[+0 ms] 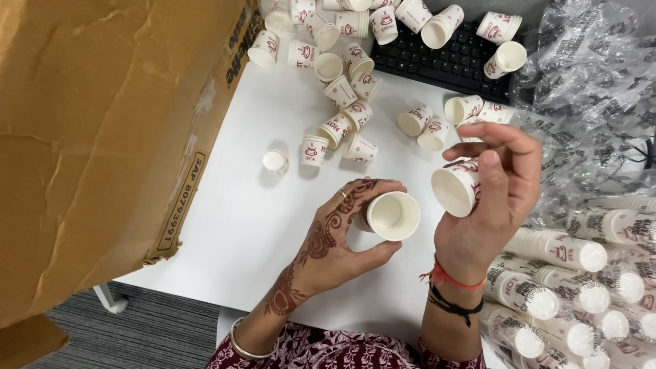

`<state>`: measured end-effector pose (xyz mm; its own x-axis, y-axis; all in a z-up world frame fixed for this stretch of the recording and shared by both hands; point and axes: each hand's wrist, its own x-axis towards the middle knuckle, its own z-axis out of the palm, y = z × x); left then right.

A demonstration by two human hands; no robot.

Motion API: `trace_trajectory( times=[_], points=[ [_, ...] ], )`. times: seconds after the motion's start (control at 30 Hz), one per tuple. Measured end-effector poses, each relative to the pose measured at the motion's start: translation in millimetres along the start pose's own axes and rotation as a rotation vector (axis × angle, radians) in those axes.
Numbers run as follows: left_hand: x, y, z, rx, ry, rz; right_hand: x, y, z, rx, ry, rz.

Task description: Stacking and organizing small paper cups on a table.

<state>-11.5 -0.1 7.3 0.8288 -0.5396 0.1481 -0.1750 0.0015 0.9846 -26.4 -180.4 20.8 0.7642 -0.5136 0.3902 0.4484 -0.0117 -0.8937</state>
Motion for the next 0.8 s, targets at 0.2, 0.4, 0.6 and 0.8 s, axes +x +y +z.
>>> trace_trajectory(
  times=[0.2,0.4,0.6,0.8],
  points=[
    [1,-6,5,0.061,-0.043,-0.094,-13,-5,5,-0.025,-0.053,-0.002],
    [-6,-29,9,-0.097,-0.023,-0.121,-21,7,3,0.005,-0.147,0.009],
    [-5,-32,9,-0.087,-0.038,-0.202,-27,4,13,0.177,-0.153,0.173],
    [-10,-62,7,-0.179,-0.026,-0.129,-14,25,-6,0.752,0.194,0.439]
  ],
)
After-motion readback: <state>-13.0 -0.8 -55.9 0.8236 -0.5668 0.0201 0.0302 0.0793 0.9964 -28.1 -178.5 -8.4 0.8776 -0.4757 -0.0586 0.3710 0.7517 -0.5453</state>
